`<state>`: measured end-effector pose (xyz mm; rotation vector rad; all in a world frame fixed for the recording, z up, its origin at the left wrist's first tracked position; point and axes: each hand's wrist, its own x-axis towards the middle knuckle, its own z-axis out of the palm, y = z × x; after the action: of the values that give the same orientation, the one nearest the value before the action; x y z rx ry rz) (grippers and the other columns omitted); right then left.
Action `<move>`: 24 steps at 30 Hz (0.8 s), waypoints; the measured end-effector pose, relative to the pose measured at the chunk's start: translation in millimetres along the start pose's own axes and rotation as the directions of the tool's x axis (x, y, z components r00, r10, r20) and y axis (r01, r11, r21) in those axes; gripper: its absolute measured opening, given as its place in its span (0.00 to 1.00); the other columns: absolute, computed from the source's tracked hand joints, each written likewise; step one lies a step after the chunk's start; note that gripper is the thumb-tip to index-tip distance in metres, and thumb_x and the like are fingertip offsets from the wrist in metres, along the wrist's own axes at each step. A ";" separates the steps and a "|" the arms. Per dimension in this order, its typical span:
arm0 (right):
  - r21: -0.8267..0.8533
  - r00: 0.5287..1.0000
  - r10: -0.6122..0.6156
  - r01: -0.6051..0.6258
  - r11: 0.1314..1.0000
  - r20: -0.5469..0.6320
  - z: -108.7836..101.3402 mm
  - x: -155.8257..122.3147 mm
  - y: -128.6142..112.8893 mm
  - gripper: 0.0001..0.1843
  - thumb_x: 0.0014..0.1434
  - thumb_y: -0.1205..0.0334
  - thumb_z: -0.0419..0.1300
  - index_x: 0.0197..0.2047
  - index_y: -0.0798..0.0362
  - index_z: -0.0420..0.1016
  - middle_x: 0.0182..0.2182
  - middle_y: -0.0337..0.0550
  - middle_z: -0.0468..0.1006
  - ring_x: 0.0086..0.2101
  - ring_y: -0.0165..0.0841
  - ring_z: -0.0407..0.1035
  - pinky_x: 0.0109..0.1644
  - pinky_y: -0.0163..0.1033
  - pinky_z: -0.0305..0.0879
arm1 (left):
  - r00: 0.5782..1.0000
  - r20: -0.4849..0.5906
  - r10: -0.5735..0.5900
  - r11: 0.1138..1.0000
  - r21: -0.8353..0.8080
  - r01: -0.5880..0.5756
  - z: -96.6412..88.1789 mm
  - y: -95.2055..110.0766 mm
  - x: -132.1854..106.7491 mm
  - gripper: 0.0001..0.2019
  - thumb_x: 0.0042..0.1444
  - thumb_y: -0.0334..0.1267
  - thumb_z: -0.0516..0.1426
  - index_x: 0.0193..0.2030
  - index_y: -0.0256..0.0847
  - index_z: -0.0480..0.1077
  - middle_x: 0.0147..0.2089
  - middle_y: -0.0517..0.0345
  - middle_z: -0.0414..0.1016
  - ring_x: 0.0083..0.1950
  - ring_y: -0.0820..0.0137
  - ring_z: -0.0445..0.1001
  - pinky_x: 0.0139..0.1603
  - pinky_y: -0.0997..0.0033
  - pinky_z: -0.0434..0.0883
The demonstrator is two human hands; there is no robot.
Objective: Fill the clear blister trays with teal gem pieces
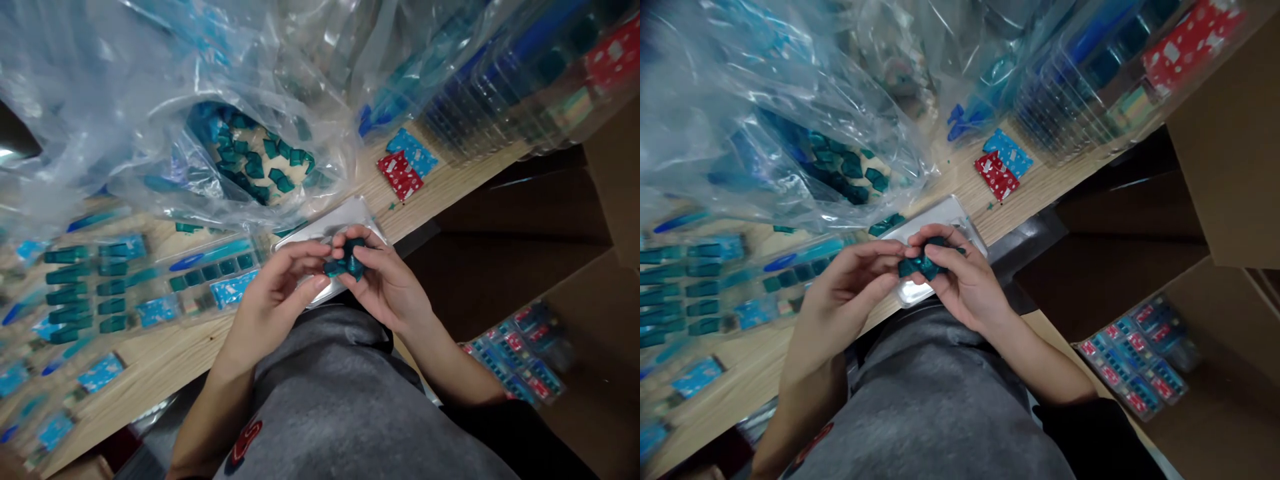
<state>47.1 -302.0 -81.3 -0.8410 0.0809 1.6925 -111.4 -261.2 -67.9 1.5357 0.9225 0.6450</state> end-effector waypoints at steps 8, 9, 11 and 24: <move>0.072 0.994 -0.076 0.071 0.995 0.076 0.8 2.0 -6.5 0.08 0.49 0.70 0.66 0.34 0.50 0.79 0.36 0.34 0.81 0.36 0.24 0.75 0.31 0.25 0.70 | 0.995 0.070 -0.070 0.930 -0.355 0.090 -1.8 -0.1 4.6 0.12 0.57 0.35 0.64 0.49 0.51 0.77 0.47 0.59 0.80 0.50 0.70 0.79 0.49 0.74 0.79; 0.066 0.993 -0.092 0.087 0.994 0.068 0.7 1.7 -7.3 0.08 0.50 0.70 0.67 0.33 0.50 0.79 0.35 0.34 0.81 0.35 0.24 0.75 0.30 0.24 0.69 | 0.995 0.069 -0.075 0.921 -0.378 0.096 -3.1 -0.9 4.1 0.11 0.57 0.36 0.64 0.47 0.51 0.78 0.46 0.60 0.80 0.50 0.70 0.79 0.48 0.76 0.78; 0.023 0.992 -0.105 0.103 0.994 0.075 1.1 0.0 -6.6 0.06 0.51 0.69 0.68 0.34 0.51 0.79 0.33 0.35 0.80 0.33 0.23 0.74 0.28 0.25 0.68 | 0.995 0.069 -0.072 0.908 -0.409 0.095 -6.1 -3.2 3.5 0.10 0.57 0.39 0.65 0.46 0.53 0.79 0.46 0.60 0.80 0.48 0.72 0.80 0.45 0.77 0.78; -0.585 0.982 -0.165 0.187 0.789 0.093 12.8 -13.2 0.2 0.05 0.55 0.65 0.65 0.33 0.52 0.72 0.23 0.31 0.70 0.23 0.23 0.61 0.26 0.31 0.58 | 0.998 -0.042 0.038 0.993 -0.109 -0.042 -7.5 -3.1 -2.3 0.10 0.61 0.36 0.61 0.48 0.49 0.77 0.46 0.57 0.80 0.48 0.71 0.79 0.47 0.76 0.77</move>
<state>41.5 -306.9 -64.5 -1.2358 -0.5719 1.5635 -119.4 -259.1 -69.4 1.4507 0.8737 0.7459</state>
